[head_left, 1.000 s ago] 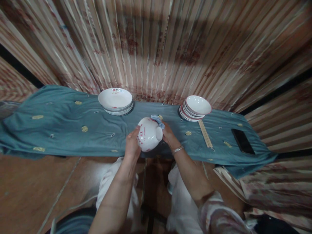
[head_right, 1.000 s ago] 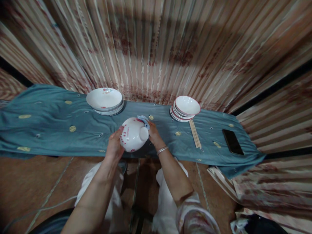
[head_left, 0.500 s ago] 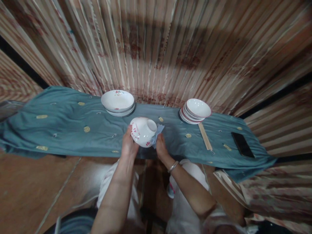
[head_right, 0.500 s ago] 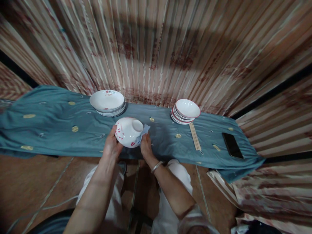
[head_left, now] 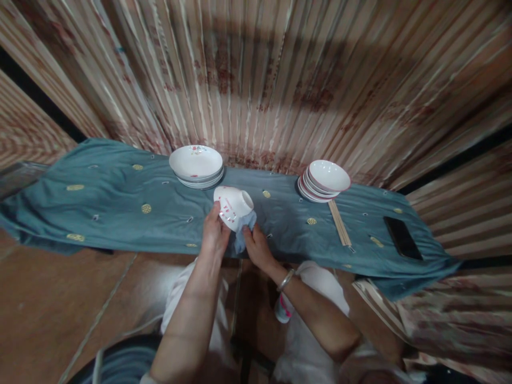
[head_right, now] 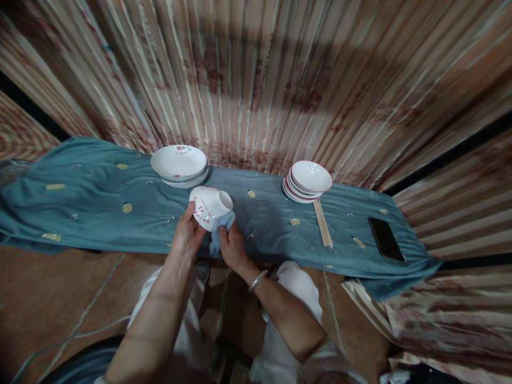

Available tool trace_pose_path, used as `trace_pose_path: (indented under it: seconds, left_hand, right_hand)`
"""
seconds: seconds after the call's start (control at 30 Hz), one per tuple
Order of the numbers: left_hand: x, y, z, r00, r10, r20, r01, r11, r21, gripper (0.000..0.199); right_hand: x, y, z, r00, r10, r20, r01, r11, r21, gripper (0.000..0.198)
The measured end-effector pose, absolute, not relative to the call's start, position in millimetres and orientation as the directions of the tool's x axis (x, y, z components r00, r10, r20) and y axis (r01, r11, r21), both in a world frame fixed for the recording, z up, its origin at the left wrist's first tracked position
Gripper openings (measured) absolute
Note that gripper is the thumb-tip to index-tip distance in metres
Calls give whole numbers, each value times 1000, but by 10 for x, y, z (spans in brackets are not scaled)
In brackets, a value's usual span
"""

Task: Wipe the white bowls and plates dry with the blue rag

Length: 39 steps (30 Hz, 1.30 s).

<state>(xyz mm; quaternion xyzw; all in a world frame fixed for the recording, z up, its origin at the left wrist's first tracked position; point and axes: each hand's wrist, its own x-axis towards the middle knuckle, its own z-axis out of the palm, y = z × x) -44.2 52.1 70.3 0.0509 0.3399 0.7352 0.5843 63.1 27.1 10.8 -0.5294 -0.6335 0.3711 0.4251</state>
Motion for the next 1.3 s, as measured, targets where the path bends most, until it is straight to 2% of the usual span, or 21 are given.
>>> trace_pose_path:
  seconds: [0.1,0.2,0.47,0.6,0.7,0.8,0.93,1.1,1.3]
  left_hand:
    - [-455,506,714,-332,888,-317,-812,-98,576,15]
    - [-466,493,727,-339,884,-320,-797,-89,598,14]
    - [-437,477,670,-314,902,-295,-771,-60,634,15]
    - [-377,448,660,-220,935,-279,-770,9,638,20]
    - [-353,426,667,-197,940,-277,-763,30,645,22]
    - [-365,421,676,-241,923,-300,-755,16,655,19]
    - [-391,426,686,-277,914,-295,-738,-6,675,21]
    - [-360,413,690,-224,940,-258,-723,17,690,26]
    - [-355,412,671,-214,939,-268,-722,33,691,29]
  right_hand:
    - [731,280,155,-134,982,131,502,181,-846,29]
    - [840,287,249,-163,971,174,559,237,-794,21]
    - [1127,455,548,18,933,359,520,298,-801,38]
    - [1111,501,532,-183,885,428,532,455,-714,50]
    - [1070,489,506,-278,868,411,583,493,-646,50]
    - [1068,459,510,-291,864,412,615,499,-611,46]
    - [1084,392,530,-295,841,454,573,536,-621,41]
    - [1071,355,526,-282,848,450,544,527,-652,48]
    - [1079,423,489,-259,860,440,645,493,-584,52]
